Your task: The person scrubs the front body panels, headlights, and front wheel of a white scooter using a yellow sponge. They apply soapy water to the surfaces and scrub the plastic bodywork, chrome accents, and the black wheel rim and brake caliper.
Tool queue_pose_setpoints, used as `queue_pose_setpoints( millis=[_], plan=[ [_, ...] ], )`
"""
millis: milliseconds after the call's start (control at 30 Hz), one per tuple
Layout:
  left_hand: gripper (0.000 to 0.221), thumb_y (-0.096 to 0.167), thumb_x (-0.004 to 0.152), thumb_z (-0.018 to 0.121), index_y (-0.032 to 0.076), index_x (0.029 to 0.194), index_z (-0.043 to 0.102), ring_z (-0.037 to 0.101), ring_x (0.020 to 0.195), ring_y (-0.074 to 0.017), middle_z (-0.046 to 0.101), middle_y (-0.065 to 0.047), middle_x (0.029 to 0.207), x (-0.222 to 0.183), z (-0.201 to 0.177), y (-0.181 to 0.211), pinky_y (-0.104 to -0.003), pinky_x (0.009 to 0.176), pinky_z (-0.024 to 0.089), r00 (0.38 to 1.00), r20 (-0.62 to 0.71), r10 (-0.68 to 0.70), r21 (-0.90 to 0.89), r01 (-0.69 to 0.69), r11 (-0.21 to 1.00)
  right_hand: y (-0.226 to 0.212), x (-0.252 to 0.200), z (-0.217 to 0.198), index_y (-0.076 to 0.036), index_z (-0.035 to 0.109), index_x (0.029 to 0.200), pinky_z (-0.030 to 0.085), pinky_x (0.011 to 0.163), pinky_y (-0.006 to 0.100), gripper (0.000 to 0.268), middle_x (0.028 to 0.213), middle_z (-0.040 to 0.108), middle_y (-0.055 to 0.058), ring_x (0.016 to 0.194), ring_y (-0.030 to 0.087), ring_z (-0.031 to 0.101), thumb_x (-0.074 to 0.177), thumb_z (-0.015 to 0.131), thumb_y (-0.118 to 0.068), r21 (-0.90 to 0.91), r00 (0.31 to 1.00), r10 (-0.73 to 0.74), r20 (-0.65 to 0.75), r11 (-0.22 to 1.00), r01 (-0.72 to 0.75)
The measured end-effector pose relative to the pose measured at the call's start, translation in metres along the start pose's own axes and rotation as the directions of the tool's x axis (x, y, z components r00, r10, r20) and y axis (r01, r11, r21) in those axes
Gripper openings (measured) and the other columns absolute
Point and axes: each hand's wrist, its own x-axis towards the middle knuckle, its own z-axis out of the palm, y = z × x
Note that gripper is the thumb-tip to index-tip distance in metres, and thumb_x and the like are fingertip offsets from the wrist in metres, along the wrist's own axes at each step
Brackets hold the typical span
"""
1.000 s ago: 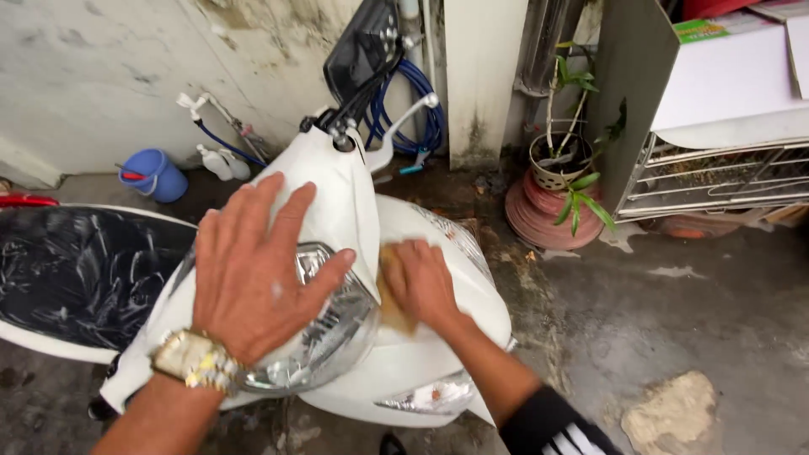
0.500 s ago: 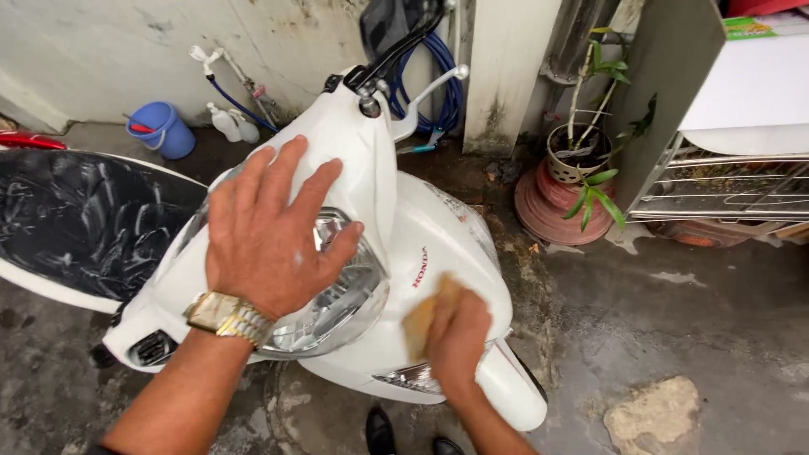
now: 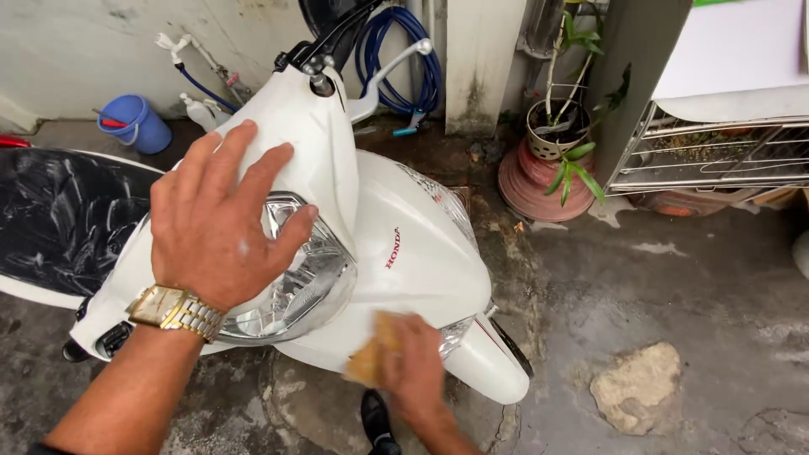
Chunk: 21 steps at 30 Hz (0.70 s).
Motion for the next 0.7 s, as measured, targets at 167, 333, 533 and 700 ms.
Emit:
queue_pose_setpoints(
  millis=[167,333,533,700],
  plan=[
    [0.051,0.054,0.079,0.056,0.023,0.118,0.063,0.05,0.116,-0.0265,0.055,-0.003,0.13,0.0,0.005,0.0,-0.042,0.077,0.042,0.998,0.024,-0.055,-0.019,0.055,0.998,0.011,-0.009,-0.002,-0.001,0.061,0.087,0.047,0.069,0.04,0.044,0.076,0.063,0.013,0.071,0.027,0.057,0.089,0.038,-0.039,0.203,0.586,0.752,-0.303,0.652,-0.731],
    [0.05,0.052,0.081,0.055,0.021,0.12,0.063,0.049,0.117,-0.0288,0.055,-0.005,0.131,0.0,0.003,0.003,-0.043,0.081,0.04,0.997,0.047,-0.062,-0.044,0.064,0.997,0.01,0.006,-0.013,-0.009,0.047,0.085,0.039,0.063,0.034,0.021,0.077,0.045,0.007,0.073,0.019,0.044,0.088,0.048,-0.029,0.337,0.802,0.558,-0.212,0.812,-0.476],
    [0.043,0.044,0.081,0.054,0.02,0.115,0.061,0.049,0.116,-0.0307,0.056,-0.007,0.126,0.006,0.003,0.004,-0.046,0.081,0.039,0.99,0.028,-0.136,-0.131,0.139,0.982,0.038,-0.01,0.014,-0.002,0.058,0.098,0.04,0.078,0.042,0.033,0.09,0.058,0.017,0.087,0.033,0.054,0.084,0.049,-0.031,0.194,0.711,0.625,-0.323,0.779,-0.596],
    [0.036,0.036,0.086,0.052,0.012,0.111,0.06,0.053,0.11,-0.0312,0.059,-0.009,0.118,-0.001,-0.001,0.003,-0.043,0.085,0.039,0.976,-0.091,-0.197,-0.211,0.175,0.962,0.055,0.007,0.029,-0.002,0.054,0.108,0.038,0.091,0.037,0.045,0.1,0.055,0.018,0.097,0.032,0.051,0.077,0.056,-0.035,0.198,0.786,0.459,-0.414,0.888,-0.414]
  ],
)
